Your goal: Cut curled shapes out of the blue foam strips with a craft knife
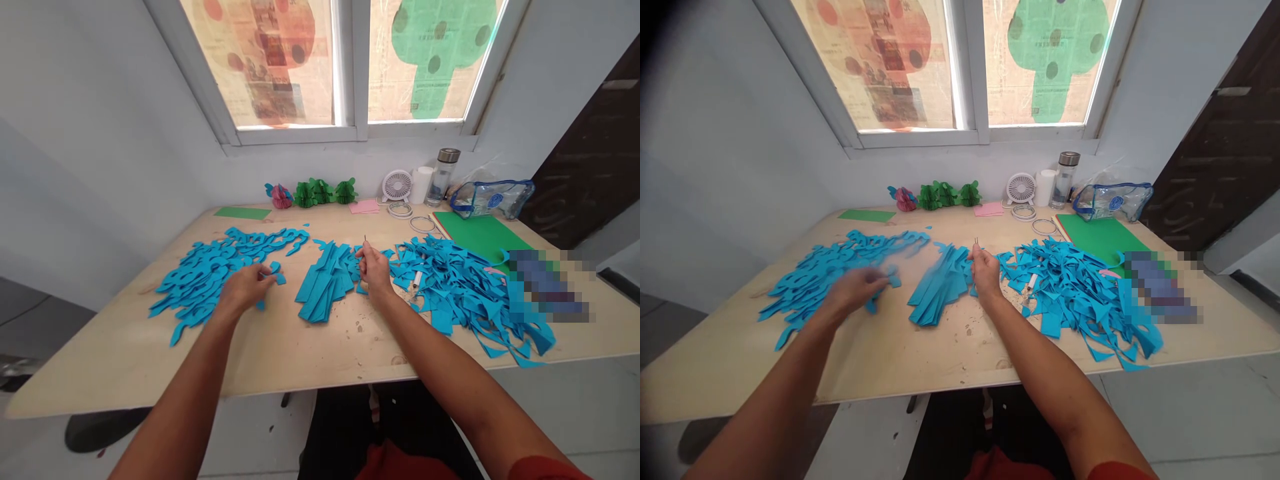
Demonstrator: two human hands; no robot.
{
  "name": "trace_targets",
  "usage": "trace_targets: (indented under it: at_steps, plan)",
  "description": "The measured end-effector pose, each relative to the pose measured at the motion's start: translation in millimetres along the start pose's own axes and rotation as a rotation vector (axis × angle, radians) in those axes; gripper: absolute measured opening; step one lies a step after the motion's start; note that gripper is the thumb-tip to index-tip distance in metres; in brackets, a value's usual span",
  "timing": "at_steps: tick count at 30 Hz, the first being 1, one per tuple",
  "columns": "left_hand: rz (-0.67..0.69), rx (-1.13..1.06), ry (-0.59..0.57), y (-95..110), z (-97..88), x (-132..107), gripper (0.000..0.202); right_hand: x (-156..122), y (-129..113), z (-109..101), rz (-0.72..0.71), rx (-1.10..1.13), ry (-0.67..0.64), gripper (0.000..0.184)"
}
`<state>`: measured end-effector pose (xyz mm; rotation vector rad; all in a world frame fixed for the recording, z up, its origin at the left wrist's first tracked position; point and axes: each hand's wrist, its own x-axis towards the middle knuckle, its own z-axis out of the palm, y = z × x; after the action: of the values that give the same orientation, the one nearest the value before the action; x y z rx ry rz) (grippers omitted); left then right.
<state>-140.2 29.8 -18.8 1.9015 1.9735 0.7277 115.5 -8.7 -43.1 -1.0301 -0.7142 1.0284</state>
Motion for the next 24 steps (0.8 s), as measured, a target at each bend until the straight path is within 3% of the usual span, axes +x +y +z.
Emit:
trace_targets:
  at_steps: [3,8,14,20,24]
  plan:
    - [0.124,0.176,-0.202,19.4,27.0,-13.6,0.018,-0.7,-0.2,-0.1,-0.001,-0.005,-0.002,0.045]
    - [0.152,0.391,-0.292,45.5,45.0,-23.3,0.030,1.1,2.9,-0.9,0.026,-0.025,-0.005,0.044]
    - [0.087,0.376,-0.275,43.3,48.0,-18.8,0.025,2.8,7.3,-1.1,0.028,-0.014,-0.032,0.043]
    - [0.012,0.093,-0.174,32.5,56.8,-22.0,0.015,0.6,6.0,-0.5,0.027,-0.041,-0.028,0.044]
    - [-0.001,0.016,-0.138,28.9,57.6,-27.1,0.018,-1.0,7.1,0.3,0.031,-0.056,-0.037,0.046]
